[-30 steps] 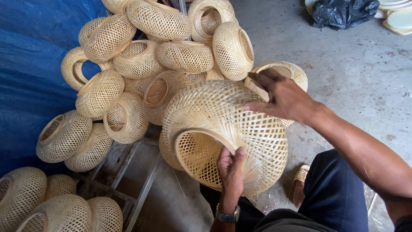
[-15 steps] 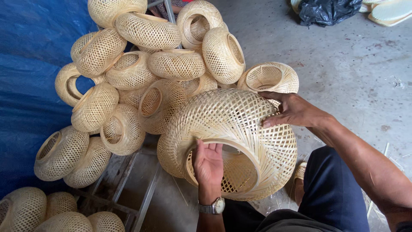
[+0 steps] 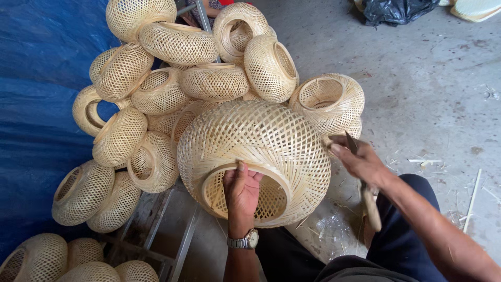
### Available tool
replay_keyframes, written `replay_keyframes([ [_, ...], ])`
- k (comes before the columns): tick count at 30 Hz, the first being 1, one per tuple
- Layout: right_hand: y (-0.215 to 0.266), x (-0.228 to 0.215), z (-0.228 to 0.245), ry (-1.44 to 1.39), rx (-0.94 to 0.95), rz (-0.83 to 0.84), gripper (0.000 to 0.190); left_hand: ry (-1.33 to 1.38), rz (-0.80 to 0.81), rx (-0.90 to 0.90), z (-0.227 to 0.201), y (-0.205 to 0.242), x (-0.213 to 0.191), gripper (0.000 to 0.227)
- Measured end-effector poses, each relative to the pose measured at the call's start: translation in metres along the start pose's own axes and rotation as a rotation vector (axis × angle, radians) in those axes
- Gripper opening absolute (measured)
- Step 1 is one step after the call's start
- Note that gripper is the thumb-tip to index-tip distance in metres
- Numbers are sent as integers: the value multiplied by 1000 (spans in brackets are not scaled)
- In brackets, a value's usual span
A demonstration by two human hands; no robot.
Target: The person is weaving a bamboo basket by hand. They use a wooden mallet to tap the bamboo strips into place, securing the structure of the basket.
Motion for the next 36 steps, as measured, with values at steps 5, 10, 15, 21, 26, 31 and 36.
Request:
replay_keyframes([
  [5,54,31,-92,-407,439,7,55,-107,16,-3,1,6,-6,32],
  [10,74,38,-145,-761,578,-74,29,-144,26,-4,10,11,0,35],
  [15,47,23,-110,-467,391,17,38,-129,17,-31,31,12,7,36],
  [21,4,12,30,404,-317,-78,76,-42,58,11,53,20,17,26],
  [26,-14,25,105,518,-563,17,111,-52,92,18,64,22,22,24],
  [31,-22,32,107,404,-427,163,113,-67,90,-22,64,23,29,30],
  [36,-26,24,93,271,-374,164,109,-94,120,-85,62,23,35,49],
])
Point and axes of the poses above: each hand's wrist, its own y-axis away from the middle knuckle, its own x-axis out of the palm, z = x × y, the point moved 6 cm from there along -y, towards the middle knuckle, and after that the axes turned 5 degrees about -z, right-handed, at the moved point
